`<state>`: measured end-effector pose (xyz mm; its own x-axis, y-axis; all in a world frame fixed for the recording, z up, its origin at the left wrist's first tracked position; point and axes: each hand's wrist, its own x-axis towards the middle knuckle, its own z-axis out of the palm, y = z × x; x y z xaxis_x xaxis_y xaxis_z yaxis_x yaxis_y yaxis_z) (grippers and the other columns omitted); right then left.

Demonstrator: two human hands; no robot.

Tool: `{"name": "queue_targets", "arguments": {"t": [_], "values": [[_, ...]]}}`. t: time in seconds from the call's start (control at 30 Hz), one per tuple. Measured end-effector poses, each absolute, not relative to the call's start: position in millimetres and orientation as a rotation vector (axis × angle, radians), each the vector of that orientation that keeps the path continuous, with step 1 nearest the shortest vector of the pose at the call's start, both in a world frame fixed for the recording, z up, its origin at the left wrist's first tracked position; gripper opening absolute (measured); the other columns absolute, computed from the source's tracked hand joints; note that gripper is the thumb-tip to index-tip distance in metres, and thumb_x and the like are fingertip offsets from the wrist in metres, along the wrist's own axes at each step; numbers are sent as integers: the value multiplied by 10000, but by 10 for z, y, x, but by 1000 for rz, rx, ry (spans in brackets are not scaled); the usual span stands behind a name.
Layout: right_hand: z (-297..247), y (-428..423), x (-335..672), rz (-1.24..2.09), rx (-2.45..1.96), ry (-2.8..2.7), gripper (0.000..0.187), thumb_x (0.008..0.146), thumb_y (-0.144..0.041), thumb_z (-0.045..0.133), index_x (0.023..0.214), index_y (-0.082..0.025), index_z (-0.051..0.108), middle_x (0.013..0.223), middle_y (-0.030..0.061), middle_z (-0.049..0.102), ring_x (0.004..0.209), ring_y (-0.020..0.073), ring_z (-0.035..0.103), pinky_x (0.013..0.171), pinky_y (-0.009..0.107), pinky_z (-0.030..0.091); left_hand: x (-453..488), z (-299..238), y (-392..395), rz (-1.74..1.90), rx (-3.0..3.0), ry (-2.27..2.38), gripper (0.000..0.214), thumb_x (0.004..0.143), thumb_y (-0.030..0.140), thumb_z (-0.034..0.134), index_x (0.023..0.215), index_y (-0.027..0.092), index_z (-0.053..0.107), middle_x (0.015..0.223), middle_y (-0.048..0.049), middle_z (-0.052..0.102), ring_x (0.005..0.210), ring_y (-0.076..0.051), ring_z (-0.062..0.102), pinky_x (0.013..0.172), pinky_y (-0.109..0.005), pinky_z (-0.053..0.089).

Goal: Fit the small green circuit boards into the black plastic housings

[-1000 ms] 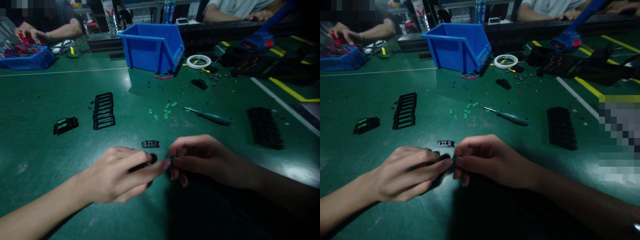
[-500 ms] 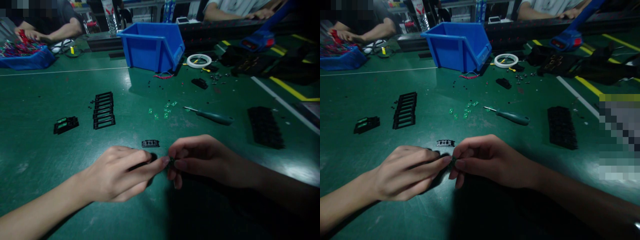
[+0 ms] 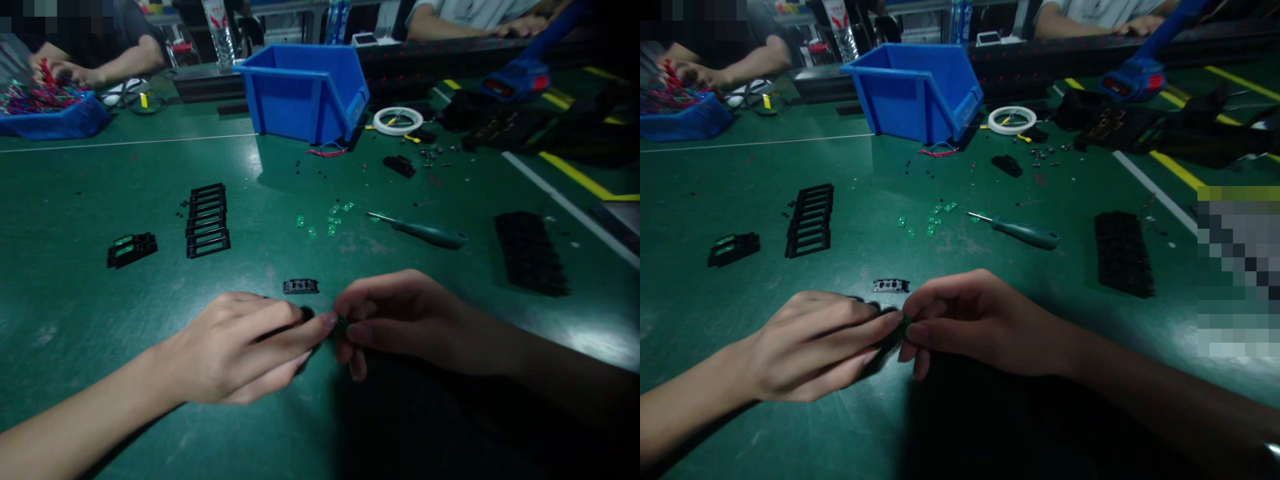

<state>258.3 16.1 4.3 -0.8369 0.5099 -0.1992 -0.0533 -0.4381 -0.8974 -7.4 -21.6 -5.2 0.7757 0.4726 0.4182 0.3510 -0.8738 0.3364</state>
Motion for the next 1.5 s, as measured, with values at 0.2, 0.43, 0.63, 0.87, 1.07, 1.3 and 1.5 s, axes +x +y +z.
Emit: {"name": "queue_targets", "arguments": {"t": [0.2,0.43,0.63,0.87,1.07,1.3,1.5], "values": [[47,145,2591,2316,-635,-1430,103,979,-161,644,1063,-122,690,910,46,769,791,89,738,754,201,574,-82,-50,-226,736,2741,641,460,947,169,606,1392,65,553,987,-97,699,719,-172,645,604,-308,506],[56,157,2584,2300,-653,-1451,97,985,-174,638,1050,-121,688,905,42,766,779,83,734,742,192,574,-75,-43,-218,749,2748,648,455,950,160,599,1392,66,554,987,-96,702,716,-174,652,596,-311,507],[63,161,2578,2310,-679,-1453,87,976,-200,655,993,-120,682,844,31,754,731,84,725,697,188,568,-66,-45,-212,727,2752,630,448,946,152,594,1383,61,556,970,-95,699,716,-175,652,586,-310,511],[42,127,2572,2290,-711,-1501,85,972,-201,656,1002,-125,679,855,33,746,741,89,712,700,192,558,-84,-55,-229,718,2727,622,428,931,153,630,1349,78,573,1007,-92,710,720,-168,659,591,-307,511],[61,92,2575,2229,-753,-1650,108,953,-228,676,993,-128,675,829,33,728,713,98,681,667,200,546,-74,-33,-230,766,2778,595,476,936,203,654,1388,95,549,997,-93,688,710,-167,651,576,-302,506],[46,40,2587,2007,-692,-1938,89,962,-221,649,1000,-147,680,781,25,725,660,99,647,593,180,482,-20,1,-245,746,2866,578,374,959,230,643,1308,107,593,930,-69,683,647,-143,608,538,-290,475],[70,17,2572,1865,-729,-2106,108,962,-254,640,989,-156,676,729,3,694,595,95,595,520,187,404,37,-11,-299,776,2829,563,325,965,182,618,1267,66,587,891,-74,706,670,-159,631,518,-305,462]]}}
